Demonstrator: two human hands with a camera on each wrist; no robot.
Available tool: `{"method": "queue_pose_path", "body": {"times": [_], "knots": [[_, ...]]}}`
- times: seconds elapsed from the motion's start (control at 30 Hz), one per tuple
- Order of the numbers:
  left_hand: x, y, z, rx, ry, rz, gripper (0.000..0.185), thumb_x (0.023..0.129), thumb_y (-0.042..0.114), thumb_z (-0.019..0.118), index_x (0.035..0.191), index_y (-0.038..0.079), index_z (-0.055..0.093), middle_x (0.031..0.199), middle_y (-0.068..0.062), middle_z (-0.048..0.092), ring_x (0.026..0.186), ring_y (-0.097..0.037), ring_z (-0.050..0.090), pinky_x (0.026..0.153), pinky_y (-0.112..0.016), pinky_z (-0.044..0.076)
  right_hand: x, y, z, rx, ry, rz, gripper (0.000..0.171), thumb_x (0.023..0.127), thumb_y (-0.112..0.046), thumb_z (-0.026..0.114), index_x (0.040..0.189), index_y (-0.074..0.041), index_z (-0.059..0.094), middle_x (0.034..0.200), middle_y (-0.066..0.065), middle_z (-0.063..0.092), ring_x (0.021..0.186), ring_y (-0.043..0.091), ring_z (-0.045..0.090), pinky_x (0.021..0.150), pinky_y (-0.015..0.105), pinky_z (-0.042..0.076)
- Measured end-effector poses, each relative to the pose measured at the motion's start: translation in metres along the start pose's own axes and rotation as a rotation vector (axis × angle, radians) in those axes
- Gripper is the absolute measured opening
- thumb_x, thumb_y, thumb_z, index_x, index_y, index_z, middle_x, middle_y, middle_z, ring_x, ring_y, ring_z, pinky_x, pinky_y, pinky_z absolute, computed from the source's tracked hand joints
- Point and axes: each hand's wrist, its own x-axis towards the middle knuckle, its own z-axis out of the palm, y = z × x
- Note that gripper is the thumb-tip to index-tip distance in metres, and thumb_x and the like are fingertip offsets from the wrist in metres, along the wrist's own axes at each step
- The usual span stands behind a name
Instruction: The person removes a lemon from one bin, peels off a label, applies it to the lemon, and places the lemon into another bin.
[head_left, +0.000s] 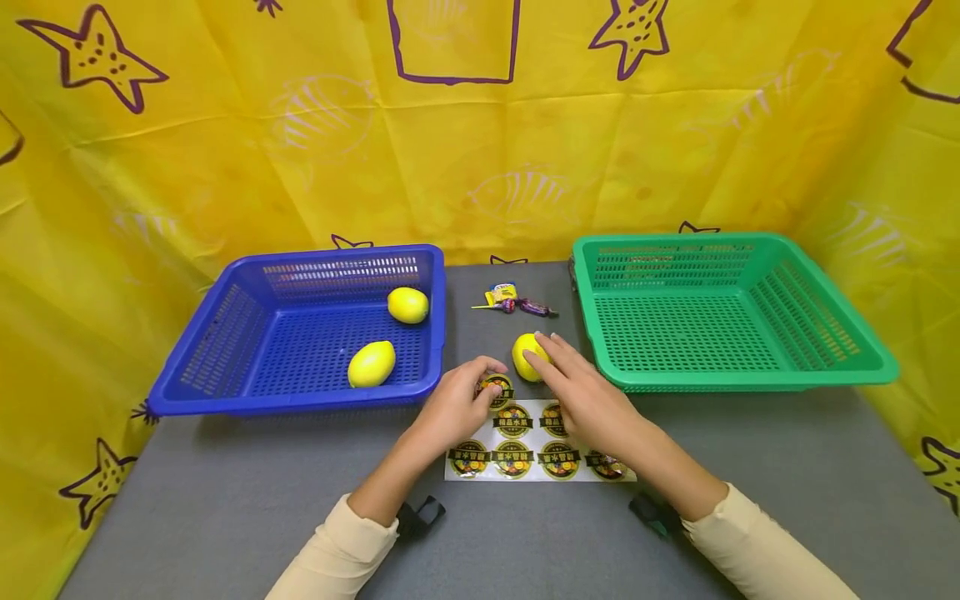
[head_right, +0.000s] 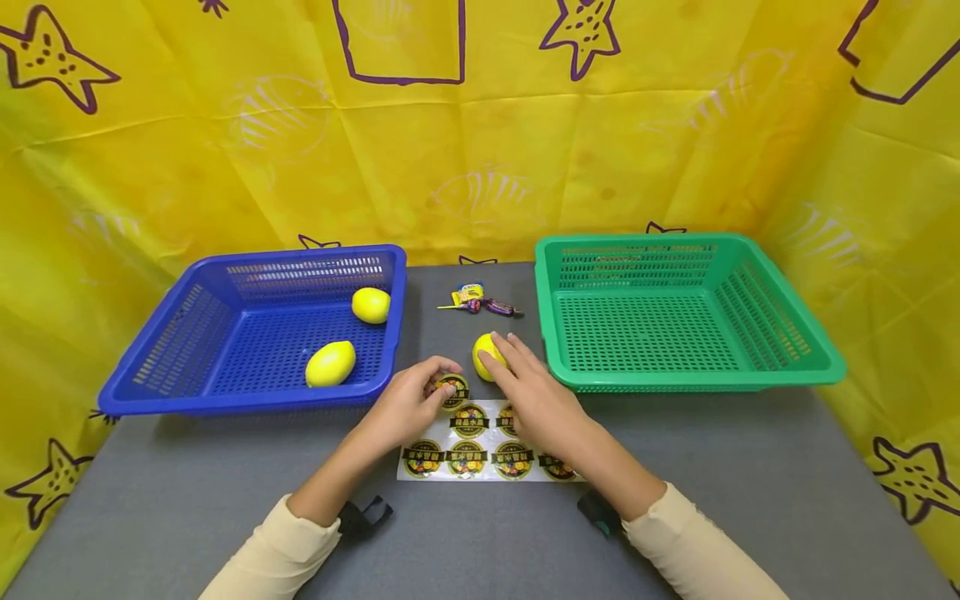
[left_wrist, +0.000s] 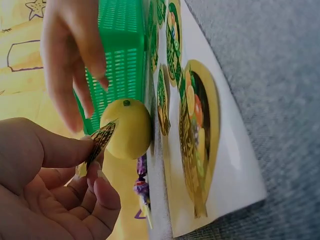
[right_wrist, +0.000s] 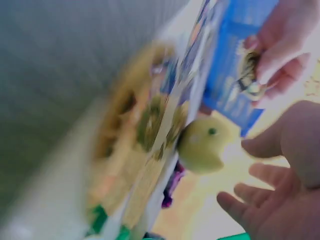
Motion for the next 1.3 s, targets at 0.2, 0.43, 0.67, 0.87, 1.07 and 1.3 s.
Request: {"method": "queue_pose_path", "body": {"times": [0.2, 0.43, 0.67, 0.87, 1.07, 1.3], "knots": [[0.008, -0.004, 0.004, -0.06, -0.003, -0.035, 0.024, 0.098, 0.002, 0.061, 0.121, 0.005, 0.064, 0.102, -0.007, 0.065, 0.087, -0.02, 0.057, 0.078, -0.039, 0.049, 0.033, 0.004, 0.005, -0.073, -0.096, 0.094, 0.081, 0.064, 0.025, 0.071, 0.137, -0.006, 0.061, 0.148, 0.026, 0.044, 0.128, 0.047, 0.048, 0.096, 0.052, 0.049], [0.017, -0.01, 0.009, -0.182, 0.054, -0.083, 0.028, 0.097, -0.001, 0.059, 0.124, 0.005, 0.061, 0.092, -0.006, 0.062, 0.073, -0.016, 0.053, 0.065, -0.032, 0.047, 0.051, 0.007, 0.013, -0.087, 0.047, 0.211, 0.046, 0.078, -0.003, 0.085, 0.12, 0.001, 0.067, 0.106, 0.019, 0.057, 0.084, 0.035, 0.054, 0.075, 0.044, 0.05], [0.027, -0.015, 0.015, -0.321, 0.113, -0.065, 0.027, 0.096, -0.005, 0.057, 0.122, -0.002, 0.061, 0.096, -0.014, 0.066, 0.07, -0.015, 0.054, 0.061, -0.027, 0.046, 0.055, 0.01, 0.018, 0.02, 0.053, 0.445, 0.051, 0.092, -0.033, 0.075, 0.122, 0.003, 0.056, 0.096, 0.022, 0.061, 0.078, 0.035, 0.061, 0.066, 0.049, 0.051], [0.038, -0.015, 0.018, -0.371, 0.154, -0.085, 0.027, 0.095, -0.003, 0.059, 0.121, -0.002, 0.064, 0.096, -0.014, 0.065, 0.073, -0.018, 0.057, 0.066, -0.03, 0.049, 0.054, 0.013, 0.019, 0.162, -0.007, 0.465, 0.04, 0.106, -0.022, 0.051, 0.137, 0.003, 0.056, 0.112, 0.029, 0.06, 0.095, 0.039, 0.061, 0.079, 0.053, 0.052], [0.052, -0.007, 0.019, -0.562, 0.155, -0.143, 0.028, 0.098, -0.002, 0.058, 0.125, -0.003, 0.063, 0.105, -0.017, 0.061, 0.063, -0.016, 0.054, 0.054, -0.022, 0.046, 0.053, 0.012, 0.014, 0.432, -0.093, 0.518, 0.045, 0.105, -0.007, 0.044, 0.147, 0.007, 0.041, 0.131, 0.032, 0.049, 0.102, 0.037, 0.057, 0.086, 0.048, 0.053], [0.066, -0.009, 0.02, -0.58, 0.127, -0.182, 0.029, 0.096, 0.001, 0.064, 0.125, 0.0, 0.068, 0.111, -0.016, 0.058, 0.058, -0.011, 0.053, 0.053, -0.022, 0.045, 0.052, 0.014, 0.013, 0.541, -0.141, 0.543, 0.054, 0.099, -0.008, 0.058, 0.149, 0.002, 0.04, 0.134, 0.029, 0.046, 0.106, 0.035, 0.058, 0.09, 0.047, 0.051]]}}
